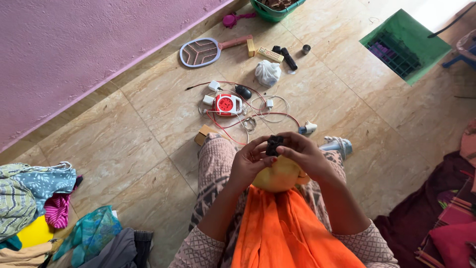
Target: The person cleans a power adapter and cable using a yellow cloth while sitting on the floor.
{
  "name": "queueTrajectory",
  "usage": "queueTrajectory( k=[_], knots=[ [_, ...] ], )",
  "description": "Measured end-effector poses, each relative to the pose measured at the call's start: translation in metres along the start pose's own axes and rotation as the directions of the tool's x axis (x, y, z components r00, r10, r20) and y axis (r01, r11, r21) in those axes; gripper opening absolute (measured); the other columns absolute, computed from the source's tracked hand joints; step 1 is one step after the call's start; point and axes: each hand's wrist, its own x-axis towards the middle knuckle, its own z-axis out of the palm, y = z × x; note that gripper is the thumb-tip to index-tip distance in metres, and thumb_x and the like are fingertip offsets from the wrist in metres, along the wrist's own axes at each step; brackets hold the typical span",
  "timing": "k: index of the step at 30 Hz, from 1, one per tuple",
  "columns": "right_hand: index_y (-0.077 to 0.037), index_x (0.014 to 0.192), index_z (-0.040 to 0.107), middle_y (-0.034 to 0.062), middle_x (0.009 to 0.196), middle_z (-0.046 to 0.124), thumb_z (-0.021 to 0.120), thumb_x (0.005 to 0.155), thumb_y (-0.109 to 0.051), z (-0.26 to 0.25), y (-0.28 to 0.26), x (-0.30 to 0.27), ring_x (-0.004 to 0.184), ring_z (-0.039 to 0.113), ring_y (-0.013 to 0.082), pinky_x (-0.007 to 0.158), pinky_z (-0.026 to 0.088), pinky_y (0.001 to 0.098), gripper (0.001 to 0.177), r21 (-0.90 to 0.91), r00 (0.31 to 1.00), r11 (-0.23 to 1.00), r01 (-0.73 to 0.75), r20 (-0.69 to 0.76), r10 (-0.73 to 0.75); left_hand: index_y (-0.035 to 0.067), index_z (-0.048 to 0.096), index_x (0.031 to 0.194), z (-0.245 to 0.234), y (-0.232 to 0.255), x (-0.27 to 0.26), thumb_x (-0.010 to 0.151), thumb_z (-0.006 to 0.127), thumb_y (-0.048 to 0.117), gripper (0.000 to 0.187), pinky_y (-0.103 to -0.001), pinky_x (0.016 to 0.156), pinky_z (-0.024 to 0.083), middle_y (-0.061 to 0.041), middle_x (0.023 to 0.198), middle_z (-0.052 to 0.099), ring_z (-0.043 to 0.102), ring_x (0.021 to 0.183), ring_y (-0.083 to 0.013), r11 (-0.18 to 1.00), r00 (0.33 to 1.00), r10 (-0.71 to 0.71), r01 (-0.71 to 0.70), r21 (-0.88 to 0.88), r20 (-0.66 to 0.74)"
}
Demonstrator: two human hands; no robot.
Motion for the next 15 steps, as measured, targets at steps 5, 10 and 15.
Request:
queueTrajectory(
  k=[5,10,15],
  knots=[
    [-0.003,0.135,0.056,0.0039,0.100,0.063,0.071,0.089,-0.005,-0.002,-0.008,-0.038,0.095,0.062,0.0121,0.082,0.051,0.0267,0.049,0.274,0.992,0.959,0.069,0.081,-0.095,-0.001,0.050,0.144,0.020,0.004,-0.021,0.088,0.075,-0.008,0.062,-0.034,0.094,0.059,-0.018,0.124,0.070,0.072,0.109,-0.0225,0.995,0.994,0.066,-0.072,-0.075,-0.081],
    [0.000,0.115,0.060,0.0017,0.102,0.063,0.073,0.087,-0.001,-0.012,-0.001,-0.057,0.096,0.063,0.0104,0.083,0.052,0.0263,0.031,0.106,0.995,0.989,0.100,0.001,-0.101,0.002,0.050,0.143,0.036,0.027,-0.037,0.088,0.076,-0.009,0.062,-0.038,0.101,0.058,-0.018,0.124,0.070,0.071,0.113,-0.0258,0.985,0.986,0.163,-0.165,-0.048,-0.039],
    [0.001,0.105,0.067,0.0052,0.095,0.072,0.072,0.095,-0.003,0.000,-0.018,-0.076,0.085,0.067,0.0094,0.077,0.053,0.0228,0.012,-0.021,0.879,0.956,0.291,-0.390,-0.276,0.004,0.050,0.135,0.048,0.038,-0.043,0.086,0.077,-0.012,0.058,-0.037,0.097,0.060,-0.017,0.130,0.065,0.070,0.116,-0.0261,0.972,0.971,0.232,-0.230,-0.042,0.050]
  ],
)
